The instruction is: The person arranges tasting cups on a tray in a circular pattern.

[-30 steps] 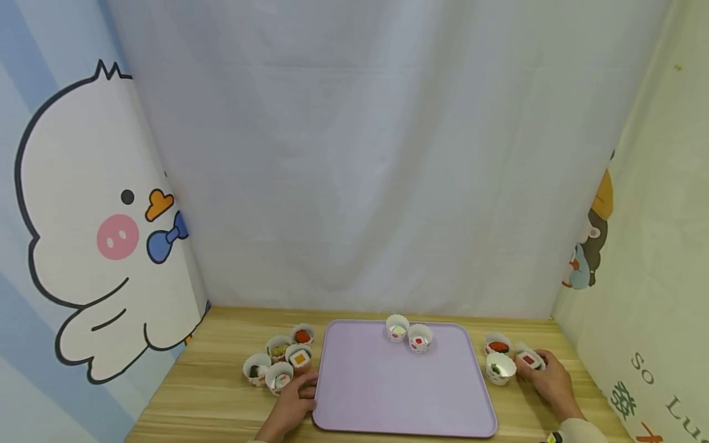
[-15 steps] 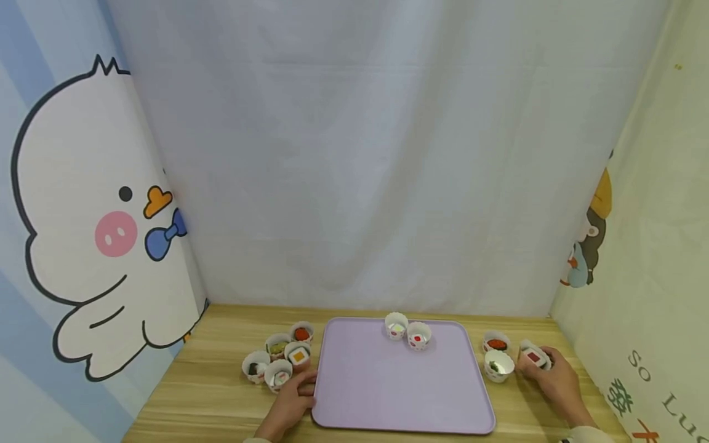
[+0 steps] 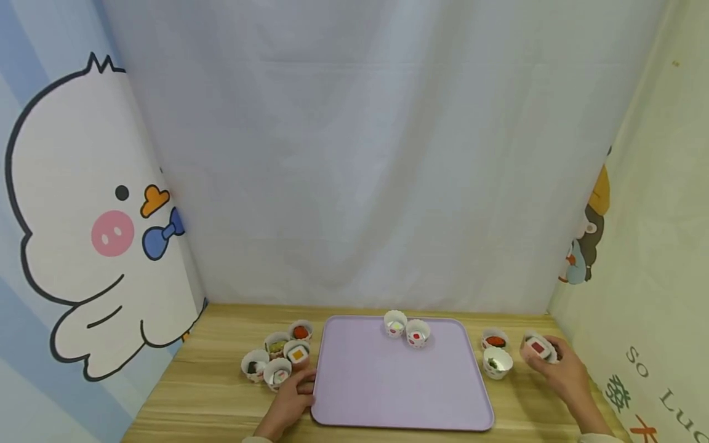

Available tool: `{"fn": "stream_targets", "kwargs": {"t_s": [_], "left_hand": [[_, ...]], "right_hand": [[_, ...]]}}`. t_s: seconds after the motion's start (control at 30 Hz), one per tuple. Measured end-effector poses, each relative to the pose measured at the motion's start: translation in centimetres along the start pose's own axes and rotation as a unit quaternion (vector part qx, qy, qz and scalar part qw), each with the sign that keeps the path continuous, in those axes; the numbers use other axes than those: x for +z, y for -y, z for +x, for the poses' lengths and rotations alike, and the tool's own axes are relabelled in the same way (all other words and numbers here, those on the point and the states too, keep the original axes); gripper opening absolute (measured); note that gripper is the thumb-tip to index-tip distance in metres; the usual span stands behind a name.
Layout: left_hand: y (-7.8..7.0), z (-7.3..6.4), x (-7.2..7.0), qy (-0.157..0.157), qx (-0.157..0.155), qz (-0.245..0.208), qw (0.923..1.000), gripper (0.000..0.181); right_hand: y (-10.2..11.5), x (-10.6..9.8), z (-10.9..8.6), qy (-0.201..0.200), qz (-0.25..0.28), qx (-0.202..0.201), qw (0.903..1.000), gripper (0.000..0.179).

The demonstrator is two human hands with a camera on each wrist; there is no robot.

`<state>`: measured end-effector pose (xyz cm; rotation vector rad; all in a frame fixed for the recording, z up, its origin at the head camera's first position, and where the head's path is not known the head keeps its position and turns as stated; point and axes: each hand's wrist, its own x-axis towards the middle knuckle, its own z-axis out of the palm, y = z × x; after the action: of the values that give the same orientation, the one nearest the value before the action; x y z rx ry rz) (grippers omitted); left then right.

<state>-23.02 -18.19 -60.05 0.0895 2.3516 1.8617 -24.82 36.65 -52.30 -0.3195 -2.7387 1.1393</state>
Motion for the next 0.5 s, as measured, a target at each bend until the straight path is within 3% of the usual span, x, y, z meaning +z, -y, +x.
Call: {"fn": "stream_targets", "kwargs": {"t_s": [0.23, 0.5], "left_hand": [[-0.1, -0.1, 0.0, -0.005, 0.002, 0.004, 1.0000, 0.060], [0.0, 0.0, 0.0, -0.003, 0.009, 0.004, 0.9999, 0.060]], "right_hand": [[1.4, -0.5, -0.9, -0.017, -0.007, -0.040, 0.9990, 0.071], [3.3, -0.1, -1.7, 0.000, 0.024, -0.065, 0.9976, 0.071]]}}
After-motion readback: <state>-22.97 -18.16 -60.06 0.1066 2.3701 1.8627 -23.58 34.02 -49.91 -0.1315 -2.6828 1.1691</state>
